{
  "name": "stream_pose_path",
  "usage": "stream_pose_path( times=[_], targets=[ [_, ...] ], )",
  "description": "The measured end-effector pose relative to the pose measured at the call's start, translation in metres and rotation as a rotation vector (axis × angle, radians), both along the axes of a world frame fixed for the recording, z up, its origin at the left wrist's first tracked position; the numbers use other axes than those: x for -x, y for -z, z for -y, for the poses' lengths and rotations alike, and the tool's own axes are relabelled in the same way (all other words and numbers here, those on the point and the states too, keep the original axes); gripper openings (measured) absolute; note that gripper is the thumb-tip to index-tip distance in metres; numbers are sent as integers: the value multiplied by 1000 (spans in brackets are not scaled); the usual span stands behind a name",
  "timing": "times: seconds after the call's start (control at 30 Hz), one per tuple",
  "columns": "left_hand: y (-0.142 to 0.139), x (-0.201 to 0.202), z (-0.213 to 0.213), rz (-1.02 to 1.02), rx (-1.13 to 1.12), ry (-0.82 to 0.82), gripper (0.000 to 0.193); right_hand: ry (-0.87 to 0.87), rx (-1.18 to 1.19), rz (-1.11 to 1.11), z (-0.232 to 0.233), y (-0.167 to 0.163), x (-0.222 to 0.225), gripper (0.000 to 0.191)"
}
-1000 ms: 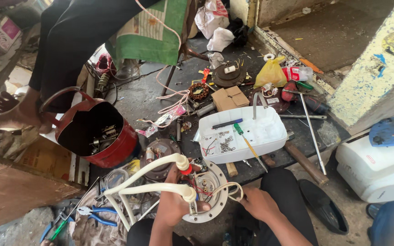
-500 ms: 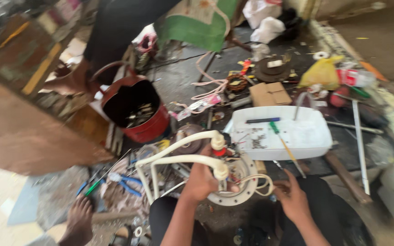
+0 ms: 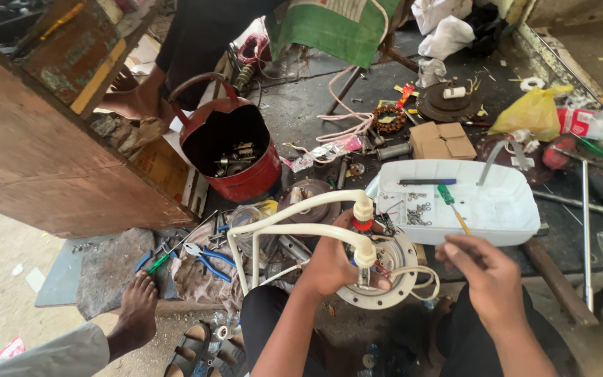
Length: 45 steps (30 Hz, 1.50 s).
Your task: The person repairs an electrical appliance by manipulating wires and components with pliers and a screwdriver. They strip wire insulation, connect wires to terminals, and adjust parts of the device while seated at a cluttered workbench.
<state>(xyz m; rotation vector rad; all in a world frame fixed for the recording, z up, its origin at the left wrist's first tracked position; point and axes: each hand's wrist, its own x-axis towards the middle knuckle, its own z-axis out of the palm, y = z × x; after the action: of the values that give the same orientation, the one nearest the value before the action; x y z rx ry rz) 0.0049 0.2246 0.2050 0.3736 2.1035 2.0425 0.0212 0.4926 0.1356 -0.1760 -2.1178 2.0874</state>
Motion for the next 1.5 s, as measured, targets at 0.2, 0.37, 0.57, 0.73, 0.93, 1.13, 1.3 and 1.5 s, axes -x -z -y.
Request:
stream_pose_path(
  times=[0.2,0.37,0.57,0.73,0.93,1.13,1.3,1.5],
  targets=[
    [6,5,-1,-87,36,-11,112,-88,3,-50,12,-43,11,32],
    [17,19,-3,-112,22,-43,97,-176,42,-34,19,-58,17,38],
    [18,27,-6,-307,95,-105,92,-177,-4,-197,25,-75,24,48],
    [13,30,-9,-29,29,-86,94,-203,102,-468,30,-100,81,90],
    [15,33,-9,-217,107,-133,96,-49,-193,-822,14,-147,160,76],
    [20,36,-6,-212,143,-131,94,-280,206,-797,12,-166,184,52],
    [16,35,-6,-79,58,-124,91,-849,657,-570,5,-210,165,54],
    [-2,40,-10,-80,36,-93,91,-707,773,-519,14,-264,129,81]
  ],
)
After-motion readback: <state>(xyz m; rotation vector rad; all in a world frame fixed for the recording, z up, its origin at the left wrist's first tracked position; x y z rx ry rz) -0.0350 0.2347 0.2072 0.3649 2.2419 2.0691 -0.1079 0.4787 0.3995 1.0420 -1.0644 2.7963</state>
